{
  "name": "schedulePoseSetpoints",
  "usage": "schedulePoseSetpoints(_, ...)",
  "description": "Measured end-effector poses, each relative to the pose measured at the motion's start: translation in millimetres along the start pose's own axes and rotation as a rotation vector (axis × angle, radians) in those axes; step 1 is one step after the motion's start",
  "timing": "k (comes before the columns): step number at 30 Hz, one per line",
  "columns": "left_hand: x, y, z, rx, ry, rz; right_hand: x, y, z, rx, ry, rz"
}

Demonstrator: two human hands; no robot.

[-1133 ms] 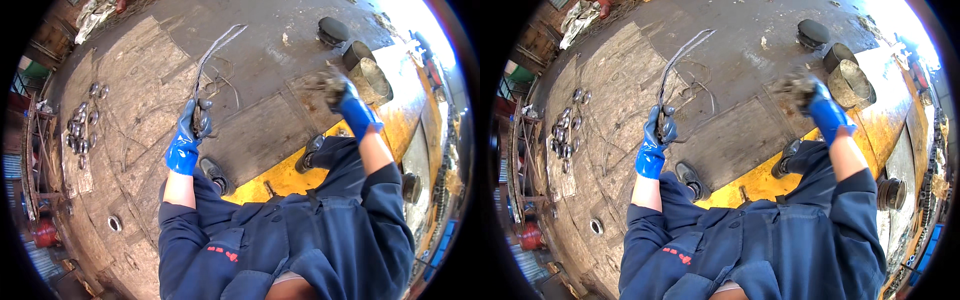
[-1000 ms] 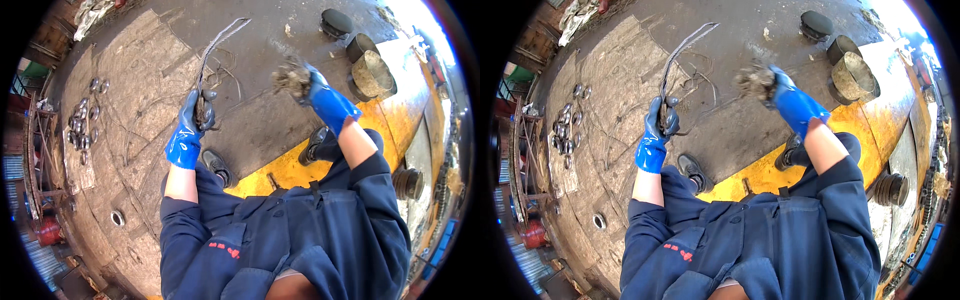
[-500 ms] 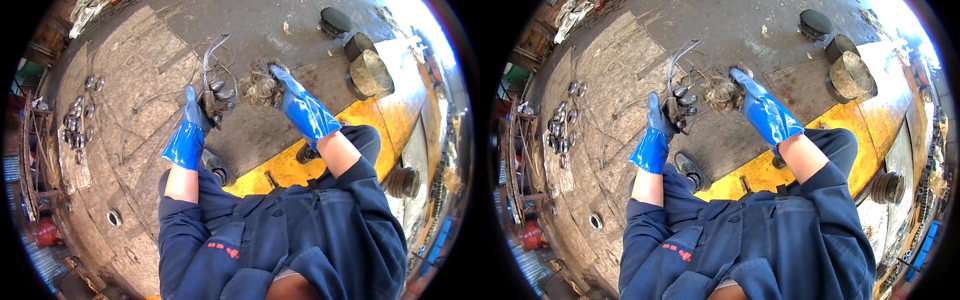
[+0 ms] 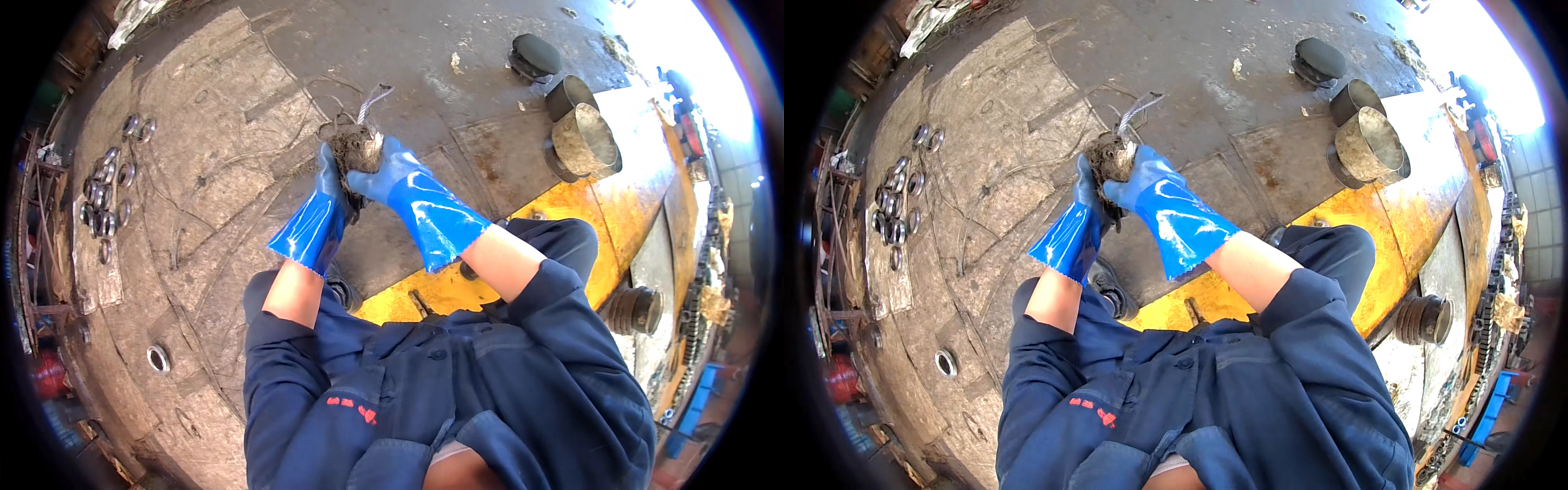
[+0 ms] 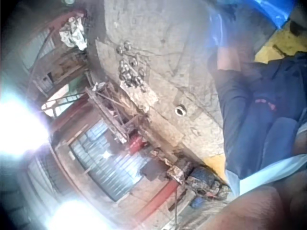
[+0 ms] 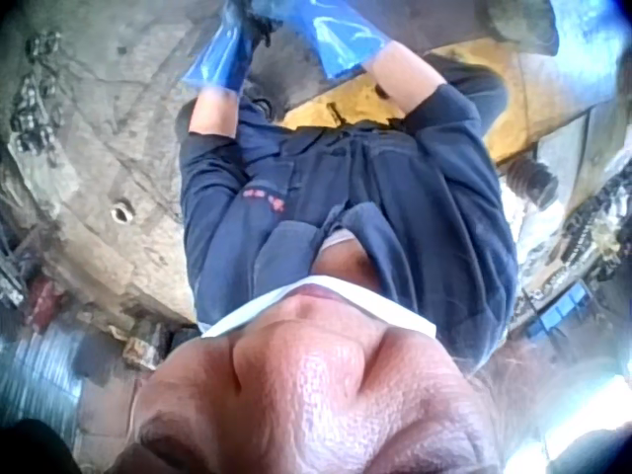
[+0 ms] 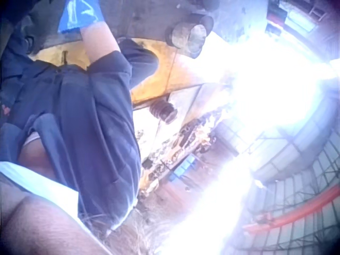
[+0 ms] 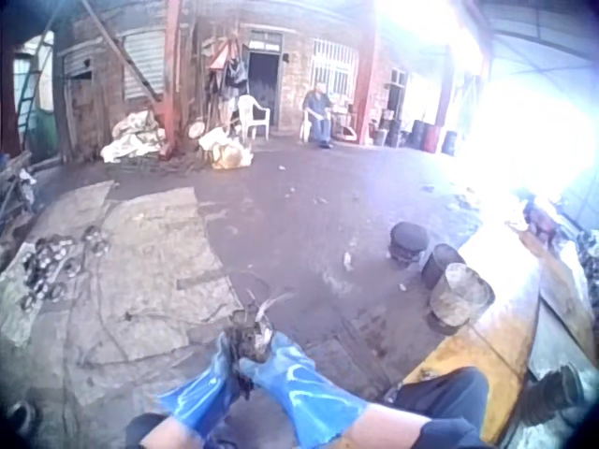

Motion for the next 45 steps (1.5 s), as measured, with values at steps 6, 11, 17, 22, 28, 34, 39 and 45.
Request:
schedulePoseSetpoints(6, -6.9, -16.0, -11.7, -0.076, -0.070, -0.016, -34.0, 39.1, -19.1, -0.071, -0.011, 0.193)
schedulePoseSetpoints(11, 9.5, -13.4, -27.5, -0.125, -0.013, -0.037, -48.7, 39.9, -10.1, -0.041, -0.042, 0.363)
schedulePoseSetpoints(17, 12.7, -11.3, -39.9, -0.350, -0.196, 0.125, -112.4, 130.9, 45.9, 0.012, 0.383, 0.122)
schedulePoseSetpoints(22, 11.0, -4.7, -20.6, -0.294, -0.275, 0.041, -74.4, 75.9, 49.3, -0.871, 0.225, 0.170)
schedulePoseSetpoints(28, -1.0, -9.0, -16.2, -0.245, -0.189, 0.089, -21.3, 35.1, 35.8, -0.527, 0.187, 0.288)
schedulePoseSetpoints(34, 24.6, -0.4, -29.3, -0.312, -0.116, -0.080, -40.9, 12.4, 17.9, 0.118, 0.390, 0.423)
schedulePoseSetpoints(39, 28.8, -4.4, -29.5, -0.387, -0.326, -0.035, -96.6, 36.8, 69.3, 0.251, 0.623, 0.185)
schedulePoseSetpoints(45, 39.0, -2.3, -45.1, -0.455, -0.357, 0.051, -96.5, 36.7, 87.3, 0.518, 0.545, 0.455)
Point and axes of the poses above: each hand's wrist, its own x-axis away from the middle knuckle, its own z-axis out of the back of the hand, y = z × x, the point moved 4 cm from there along -x, towards the middle knuckle, and after that the axes turned 12 degrees about y, right-handed, at the moved point
